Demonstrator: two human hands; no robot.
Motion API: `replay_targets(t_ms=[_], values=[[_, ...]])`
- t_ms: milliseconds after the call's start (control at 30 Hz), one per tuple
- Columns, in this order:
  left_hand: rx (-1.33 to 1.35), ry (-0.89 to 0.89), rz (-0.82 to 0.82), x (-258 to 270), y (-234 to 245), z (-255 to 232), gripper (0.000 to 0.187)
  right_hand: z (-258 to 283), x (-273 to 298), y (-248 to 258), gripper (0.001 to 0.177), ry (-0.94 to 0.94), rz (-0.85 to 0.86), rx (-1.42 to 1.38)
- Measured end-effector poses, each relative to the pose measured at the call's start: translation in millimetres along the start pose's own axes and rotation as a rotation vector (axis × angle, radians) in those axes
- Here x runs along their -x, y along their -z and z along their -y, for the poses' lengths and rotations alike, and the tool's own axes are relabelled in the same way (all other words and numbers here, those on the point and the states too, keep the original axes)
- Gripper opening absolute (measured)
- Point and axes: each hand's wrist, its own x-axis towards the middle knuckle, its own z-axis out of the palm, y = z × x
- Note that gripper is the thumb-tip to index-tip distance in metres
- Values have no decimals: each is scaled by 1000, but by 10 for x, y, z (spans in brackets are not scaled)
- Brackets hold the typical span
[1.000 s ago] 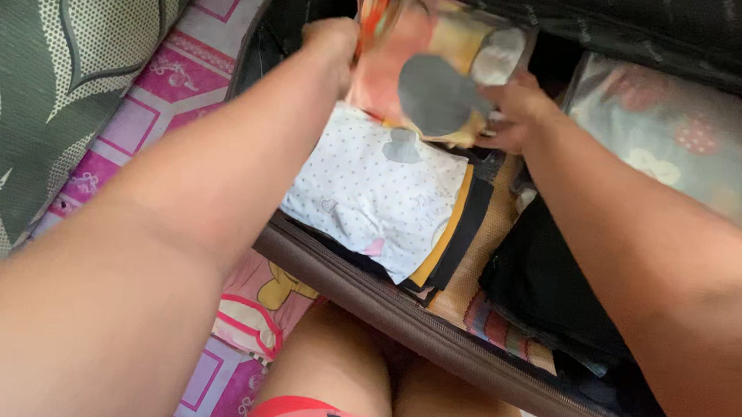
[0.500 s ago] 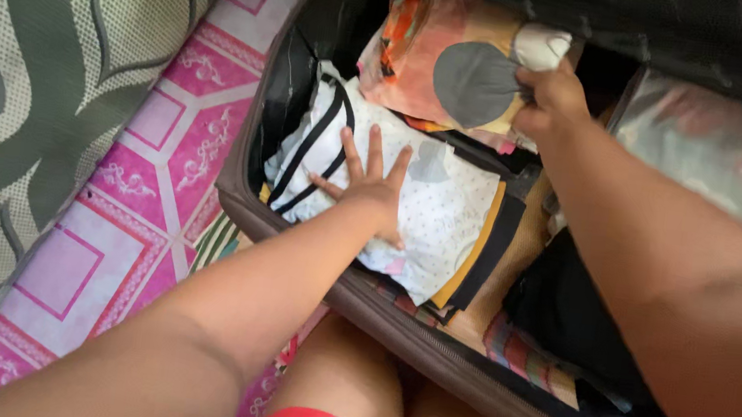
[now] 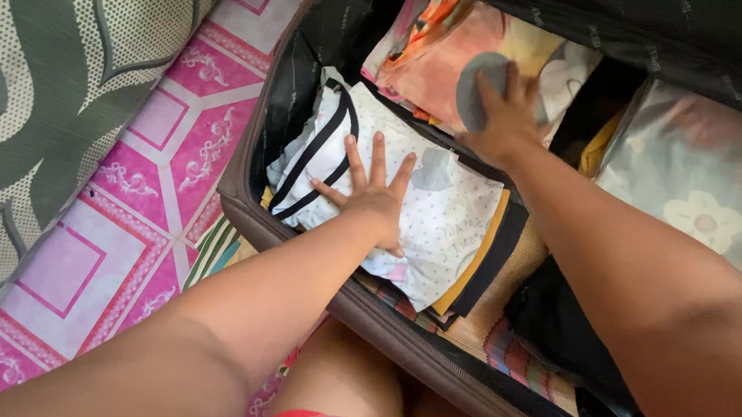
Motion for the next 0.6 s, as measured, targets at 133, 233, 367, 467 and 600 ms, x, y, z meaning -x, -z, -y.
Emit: replay_targets(t_ms=[133, 233, 367, 467, 600], values=[[-6, -10, -31, 28, -24, 20, 145, -215, -251, -119, 109, 163, 162, -54], [-20, -7, -35, 61, -4, -1, 145, -429, -310, -43, 102, 298, 99, -160], [-37, -4, -53, 91, -49, 4, 144, -238, 254, -110, 89, -35, 215, -57], [-33, -15, -67, 16, -104, 43, 142, 189, 997, -171, 86, -26, 186, -136], [81, -171, -173, -221, -177, 314, 99, 798, 2041, -101, 80, 64, 187, -227]])
